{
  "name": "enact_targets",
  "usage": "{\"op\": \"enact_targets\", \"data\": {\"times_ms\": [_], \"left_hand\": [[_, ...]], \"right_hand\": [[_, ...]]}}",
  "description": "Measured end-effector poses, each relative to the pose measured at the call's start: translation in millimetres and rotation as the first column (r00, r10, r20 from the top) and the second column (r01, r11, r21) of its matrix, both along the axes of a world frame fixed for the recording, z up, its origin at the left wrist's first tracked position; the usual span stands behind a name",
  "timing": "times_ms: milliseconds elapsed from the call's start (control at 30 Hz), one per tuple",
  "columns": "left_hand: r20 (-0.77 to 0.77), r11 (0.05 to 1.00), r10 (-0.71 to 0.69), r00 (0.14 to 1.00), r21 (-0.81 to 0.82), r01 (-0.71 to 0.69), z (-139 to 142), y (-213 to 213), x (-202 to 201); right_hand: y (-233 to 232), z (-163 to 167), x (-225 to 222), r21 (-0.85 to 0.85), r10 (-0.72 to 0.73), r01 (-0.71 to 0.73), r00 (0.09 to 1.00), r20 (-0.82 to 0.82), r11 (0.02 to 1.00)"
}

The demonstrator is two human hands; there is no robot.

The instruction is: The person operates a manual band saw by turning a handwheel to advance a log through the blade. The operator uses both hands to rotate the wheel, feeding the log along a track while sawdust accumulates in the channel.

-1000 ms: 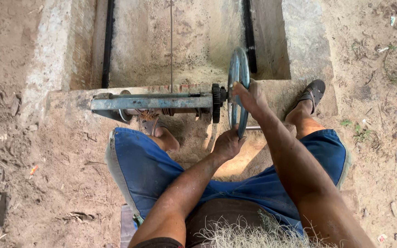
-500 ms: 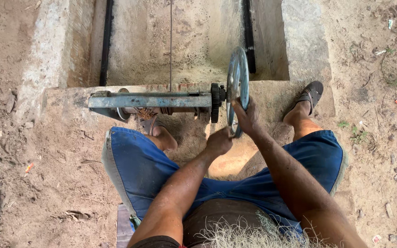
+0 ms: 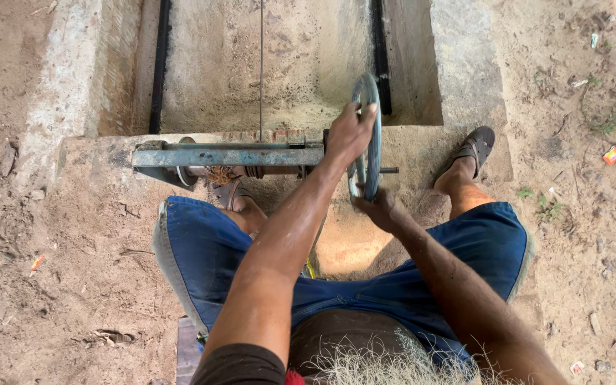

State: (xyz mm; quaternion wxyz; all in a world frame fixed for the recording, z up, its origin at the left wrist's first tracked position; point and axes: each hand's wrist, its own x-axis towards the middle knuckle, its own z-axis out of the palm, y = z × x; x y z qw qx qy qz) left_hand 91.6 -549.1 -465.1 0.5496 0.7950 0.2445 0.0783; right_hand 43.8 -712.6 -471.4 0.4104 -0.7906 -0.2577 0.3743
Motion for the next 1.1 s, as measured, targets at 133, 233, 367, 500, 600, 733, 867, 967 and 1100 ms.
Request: {"op": "enact_targets", "data": {"times_ms": [133,233,367,500,600,733,867,967,1100], "left_hand": [[-0.223,0.973,-0.075,0.972,0.197,0.120,11,7,25],[-0.309,0.964,-0.085,0.947,0.215,0.157,8,0,28],[-0.173,0.914,-0.088,0.981,0.377,0.148,-8,-11,11],[-0.075,0.868,-0.068,0.995,0.486,0.096,-13,-20,-3],[-0.074,0.867,-0.072,0.995,0.487,0.099,-12,-22,-7],[-0.066,0.860,-0.063,0.996,0.503,0.088,-12,-22,-6],[-0.022,0.887,-0.083,0.996,0.453,0.084,-16,-22,-6],[-0.023,0.877,-0.081,0.996,0.473,0.082,-18,-23,-8],[-0.009,0.869,-0.076,0.997,0.490,0.071,-19,-29,-17]], "right_hand": [[-2,-6,-10,-0.116,0.013,-0.021,0.998,-0.069,0.993],[-1,-17,-11,-0.029,0.068,-0.071,0.994,-0.088,0.997],[-1,-23,-5,-0.018,0.230,-0.229,0.973,0.033,0.973],[1,-21,1,-0.227,0.198,-0.203,0.979,-0.045,0.952],[-5,-16,7,-0.493,0.269,-0.228,0.963,0.014,0.840],[-10,-9,21,-0.267,0.178,-0.149,0.980,0.088,0.952],[-6,4,50,-0.410,-0.077,0.080,0.997,0.025,0.908],[-5,17,68,-0.210,-0.190,0.198,0.980,0.061,0.957],[-1,32,88,-0.033,-0.207,0.216,0.962,0.178,0.976]]}}
